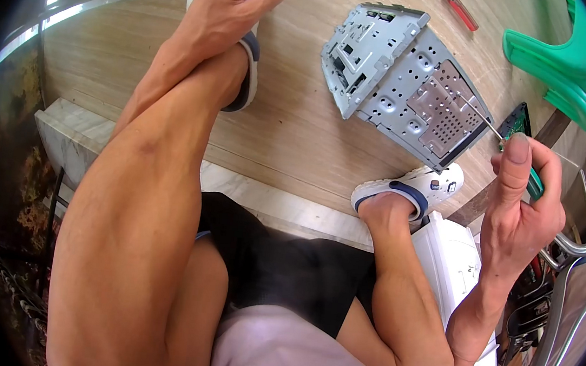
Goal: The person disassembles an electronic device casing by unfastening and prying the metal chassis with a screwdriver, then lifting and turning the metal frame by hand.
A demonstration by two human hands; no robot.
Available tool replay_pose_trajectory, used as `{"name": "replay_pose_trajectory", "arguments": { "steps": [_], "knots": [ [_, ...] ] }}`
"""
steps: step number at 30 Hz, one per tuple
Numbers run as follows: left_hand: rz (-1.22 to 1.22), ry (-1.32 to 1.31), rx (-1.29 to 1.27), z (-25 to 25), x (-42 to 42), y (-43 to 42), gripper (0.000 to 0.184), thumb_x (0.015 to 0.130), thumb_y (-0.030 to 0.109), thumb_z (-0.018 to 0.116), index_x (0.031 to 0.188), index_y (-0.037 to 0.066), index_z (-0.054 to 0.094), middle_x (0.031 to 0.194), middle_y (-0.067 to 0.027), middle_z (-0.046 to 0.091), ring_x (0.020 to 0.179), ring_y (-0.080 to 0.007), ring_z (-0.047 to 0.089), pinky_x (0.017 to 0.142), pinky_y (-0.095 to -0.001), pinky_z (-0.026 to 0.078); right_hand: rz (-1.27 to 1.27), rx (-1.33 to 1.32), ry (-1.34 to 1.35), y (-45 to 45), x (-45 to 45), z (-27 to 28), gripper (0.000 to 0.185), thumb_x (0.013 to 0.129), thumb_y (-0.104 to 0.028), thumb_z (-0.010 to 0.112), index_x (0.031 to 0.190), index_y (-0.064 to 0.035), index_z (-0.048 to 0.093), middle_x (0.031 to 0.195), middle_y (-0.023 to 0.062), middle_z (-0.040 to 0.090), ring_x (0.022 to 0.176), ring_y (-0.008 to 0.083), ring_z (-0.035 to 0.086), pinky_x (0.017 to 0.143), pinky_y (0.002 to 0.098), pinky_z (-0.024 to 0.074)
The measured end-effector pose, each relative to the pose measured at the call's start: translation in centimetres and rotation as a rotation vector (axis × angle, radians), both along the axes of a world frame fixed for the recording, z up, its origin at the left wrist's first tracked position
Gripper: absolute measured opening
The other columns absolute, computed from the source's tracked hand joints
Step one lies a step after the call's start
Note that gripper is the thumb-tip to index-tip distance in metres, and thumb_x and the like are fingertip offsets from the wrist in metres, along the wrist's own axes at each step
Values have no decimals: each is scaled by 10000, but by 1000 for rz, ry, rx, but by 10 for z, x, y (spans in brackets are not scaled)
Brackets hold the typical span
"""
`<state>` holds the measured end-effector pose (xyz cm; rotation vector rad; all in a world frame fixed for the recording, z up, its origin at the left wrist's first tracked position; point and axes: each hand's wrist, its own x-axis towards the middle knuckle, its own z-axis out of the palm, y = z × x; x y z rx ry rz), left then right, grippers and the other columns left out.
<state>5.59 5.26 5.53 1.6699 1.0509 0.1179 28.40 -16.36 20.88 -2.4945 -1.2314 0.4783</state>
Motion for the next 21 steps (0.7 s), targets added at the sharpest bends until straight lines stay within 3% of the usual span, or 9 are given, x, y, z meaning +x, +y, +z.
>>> {"name": "replay_pose_trajectory", "arguments": {
  "steps": [4,10,17,21],
  "knots": [
    [2,20,-18,3,1,0,262,991,127,596,1185,-37,660,946,-73,693,904,-134,638,806,-277,518,-72,-131,-7,9,-6,11,337,987,-328,670,874,-10,655,630,32,617,612,83,589,568,225,430],
    [-1,-13,-20,-3,-1,0,266,992,126,593,1193,-37,655,959,-76,696,909,-138,641,811,-281,522,101,-153,-109,13,-8,14,342,978,-336,681,865,-14,667,597,32,596,552,93,578,527,233,414],
    [-8,-15,-3,-3,-1,1,256,986,112,594,1181,-38,661,967,-82,698,921,-144,642,824,-282,521,57,-199,-64,19,-1,15,350,975,-328,685,830,-10,668,596,35,599,551,93,590,518,235,427],
    [-12,-3,-6,-3,-2,2,256,982,112,596,1180,-36,662,962,-85,696,931,-153,643,833,-290,520,40,-30,-51,21,-20,11,347,972,-326,689,832,-10,667,602,33,603,548,93,589,516,235,429]
  ]
}}
